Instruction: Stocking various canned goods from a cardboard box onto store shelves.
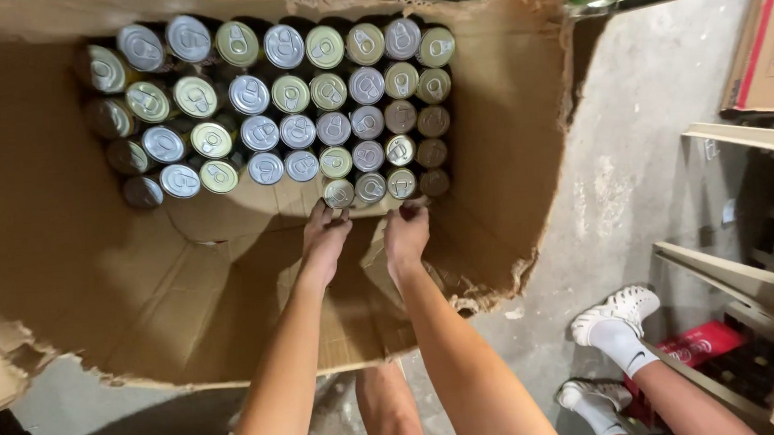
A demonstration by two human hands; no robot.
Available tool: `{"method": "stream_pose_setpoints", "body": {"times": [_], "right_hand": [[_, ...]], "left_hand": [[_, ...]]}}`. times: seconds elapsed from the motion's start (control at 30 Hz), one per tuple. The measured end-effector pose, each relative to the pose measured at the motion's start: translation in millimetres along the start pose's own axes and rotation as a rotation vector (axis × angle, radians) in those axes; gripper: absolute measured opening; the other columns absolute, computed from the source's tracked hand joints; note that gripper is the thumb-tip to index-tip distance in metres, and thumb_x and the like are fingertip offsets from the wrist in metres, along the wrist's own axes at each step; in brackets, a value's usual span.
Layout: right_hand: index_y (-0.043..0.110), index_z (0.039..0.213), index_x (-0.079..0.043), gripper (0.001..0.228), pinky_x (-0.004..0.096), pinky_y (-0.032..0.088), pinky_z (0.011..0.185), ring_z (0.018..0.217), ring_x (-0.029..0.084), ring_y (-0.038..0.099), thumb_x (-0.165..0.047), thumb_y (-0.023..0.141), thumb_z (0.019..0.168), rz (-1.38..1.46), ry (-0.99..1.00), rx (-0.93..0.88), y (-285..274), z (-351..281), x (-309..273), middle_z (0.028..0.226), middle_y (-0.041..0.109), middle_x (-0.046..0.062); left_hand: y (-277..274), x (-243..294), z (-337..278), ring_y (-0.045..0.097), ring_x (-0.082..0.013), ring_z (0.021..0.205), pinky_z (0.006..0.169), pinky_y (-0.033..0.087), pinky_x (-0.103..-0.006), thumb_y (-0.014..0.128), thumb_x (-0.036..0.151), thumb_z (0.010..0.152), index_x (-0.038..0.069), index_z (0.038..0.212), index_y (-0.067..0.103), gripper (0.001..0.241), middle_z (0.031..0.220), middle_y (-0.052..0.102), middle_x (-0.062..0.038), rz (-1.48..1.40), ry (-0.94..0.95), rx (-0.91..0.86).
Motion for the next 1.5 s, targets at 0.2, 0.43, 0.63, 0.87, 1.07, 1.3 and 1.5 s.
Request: {"method": "stream_pose_setpoints", "body": {"times": [0.2, 0.43, 0.63, 0.87, 1.07, 1.3, 1.5], "right_hand": [[0.064, 0.109, -0.001, 0.02, 0.032, 0.053, 0.065, 0.079, 0.016, 0.067, 0.0, 0.06, 0.09, 0.087, -0.129, -0.131, -12, -38, -20, 0.097, 0.07, 0.008], [0.064, 0.114, -0.003, 0.022, 0.041, 0.057, 0.073, 0.086, 0.025, 0.072, -0.01, 0.058, 0.093, 0.375, 0.079, -0.481, -8, -140, -108, 0.102, 0.075, 0.011], [0.06, 0.128, -0.008, 0.039, 0.046, 0.052, 0.096, 0.113, 0.025, 0.066, -0.033, 0.051, 0.1, 0.385, 0.01, -1.061, 26, -272, -230, 0.122, 0.069, 0.008], [0.058, 0.134, -0.005, 0.05, 0.048, 0.052, 0.097, 0.115, 0.028, 0.065, -0.041, 0.052, 0.101, 0.4, -0.173, -1.394, 40, -457, -342, 0.128, 0.069, 0.013], [0.053, 0.142, -0.006, 0.062, 0.047, 0.052, 0.097, 0.116, 0.027, 0.063, -0.053, 0.048, 0.102, 0.216, -0.276, -1.736, 53, -628, -370, 0.129, 0.066, 0.01], [0.046, 0.148, -0.006, 0.072, 0.045, 0.051, 0.097, 0.118, 0.027, 0.063, -0.06, 0.044, 0.1, 0.056, -0.399, -1.986, 69, -801, -387, 0.132, 0.062, 0.009], [0.043, 0.149, -0.001, 0.075, 0.046, 0.052, 0.098, 0.12, 0.029, 0.062, -0.059, 0.047, 0.101, 0.02, -0.636, -2.184, 76, -943, -414, 0.137, 0.06, 0.013]], "left_hand": [[-5, 41, -59, 0.057, -0.0195, 0.126, 0.095, 0.051, -0.035, 0.066, 0.003, 0.089, 0.008, 0.154, 0.042, 0.069, 0.152, 0.053, -0.008, 0.078, -0.025, -0.017], [-24, 174, -170, 0.061, -0.0264, 0.13, 0.102, 0.05, -0.0377, 0.057, 0.009, 0.096, 0.009, 0.151, 0.049, 0.055, 0.149, 0.059, -0.011, -0.221, 0.056, -0.243], [-75, 306, -268, 0.057, -0.0324, 0.136, 0.102, 0.049, -0.042, 0.053, 0.014, 0.1, 0.005, 0.15, 0.048, 0.051, 0.151, 0.056, -0.013, -0.517, 0.256, -0.393], [-161, 421, -423, 0.053, -0.0316, 0.138, 0.105, 0.047, -0.0453, 0.053, 0.023, 0.099, 0.011, 0.156, 0.036, 0.061, 0.156, 0.048, -0.014, -0.698, 0.486, -0.488], [-245, 481, -551, 0.054, -0.0324, 0.136, 0.106, 0.046, -0.0464, 0.051, 0.027, 0.099, 0.012, 0.158, 0.034, 0.064, 0.157, 0.047, -0.016, -0.701, 0.648, -0.502], [-349, 531, -682, 0.053, -0.0363, 0.136, 0.104, 0.047, -0.0475, 0.054, 0.029, 0.097, 0.01, 0.157, 0.034, 0.065, 0.156, 0.047, -0.018, -0.673, 0.86, -0.451], [-448, 558, -772, 0.055, -0.0366, 0.135, 0.101, 0.049, -0.0473, 0.057, 0.027, 0.097, 0.007, 0.154, 0.037, 0.064, 0.155, 0.049, -0.018, -0.634, 1.106, -0.348]]}}
Point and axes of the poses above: each hand's wrist, its own z-axis towards the middle knuckle, its own y-axis out of the palm, x = y × z, the point moved 7 cm from there along z, towards the middle knuckle
